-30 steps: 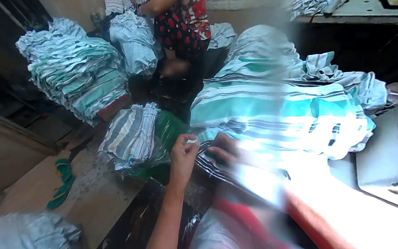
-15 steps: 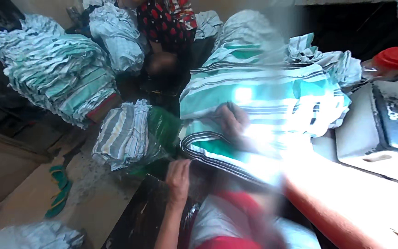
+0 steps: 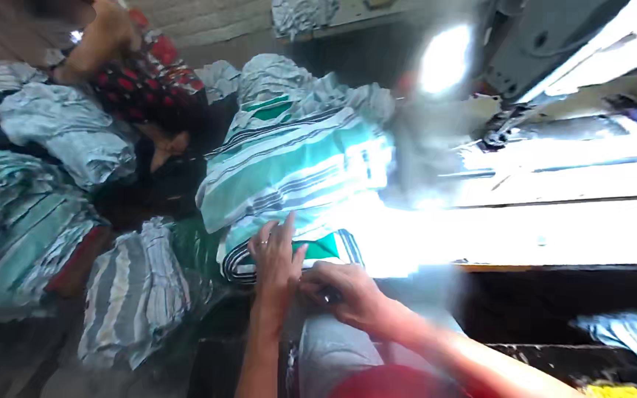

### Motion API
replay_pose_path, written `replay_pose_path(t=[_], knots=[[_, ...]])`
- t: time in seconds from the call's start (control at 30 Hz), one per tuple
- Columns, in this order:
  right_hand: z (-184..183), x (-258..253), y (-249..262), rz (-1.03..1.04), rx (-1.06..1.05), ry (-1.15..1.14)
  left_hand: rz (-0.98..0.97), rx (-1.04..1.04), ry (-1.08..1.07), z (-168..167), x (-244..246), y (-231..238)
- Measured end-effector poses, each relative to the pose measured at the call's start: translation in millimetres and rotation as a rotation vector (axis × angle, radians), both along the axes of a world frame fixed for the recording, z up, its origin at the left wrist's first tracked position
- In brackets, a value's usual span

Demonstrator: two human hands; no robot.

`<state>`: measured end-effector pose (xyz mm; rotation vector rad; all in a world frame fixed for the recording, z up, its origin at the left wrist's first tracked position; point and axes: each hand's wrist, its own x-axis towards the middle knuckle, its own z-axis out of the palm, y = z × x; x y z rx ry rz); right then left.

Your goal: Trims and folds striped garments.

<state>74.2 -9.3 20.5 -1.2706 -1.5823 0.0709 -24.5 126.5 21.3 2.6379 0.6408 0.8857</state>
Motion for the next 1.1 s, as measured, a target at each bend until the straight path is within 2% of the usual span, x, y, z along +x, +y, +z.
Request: replay_pose_path(t=[0.03,0.1,0.2,0.27,0.33,0.4,0.5,0.6,0.83,0.9,0.97,1.0,1.1], knots=[[-2,5,-12,-0.051,0.025,-0.043,-0.019,0.020,0.022,1,7,4],[-4,21,-36,-0.200,0.074,-0.098,0.017,0.074,-0.089,8,8,15],[-9,49,-78,-0.468,0.075,-0.049,0.255,0.031,-0.254,29,-20,38],[-16,64,-107,-0.592,0.048,0.051,0.461,0.010,-0.223,39,-39,48],[-22,72,-127,-0.693,0.044,0.159,0.535,-0.025,-0.188,38,-50,45],[-28,78,-139,-0.738,0.068,0.232,0.469,-0.090,-0.230,36,-49,30],[-35,76,-145,-0.755,0.056,0.292,0.238,-0.287,-0.289,29,-33,-3],[-34,69,-138,-0.726,-0.004,0.259,0.098,-0.411,-0.209,18,-11,-24],[-22,41,-81,-0.564,-0.053,-0.109,0.124,-0.363,-0.186,12,25,-36],[-21,33,-66,-0.568,-0.148,-0.207,0.036,-0.319,-0.115,9,31,-36],[-27,33,-57,-0.573,-0.190,-0.268,-0.101,-0.283,0.044,5,35,-30],[-29,35,-56,-0.583,-0.165,-0.270,-0.133,-0.240,0.075,3,36,-29],[-24,47,-69,-0.647,0.022,-0.258,-0.126,-0.153,-0.043,-1,35,-28]])
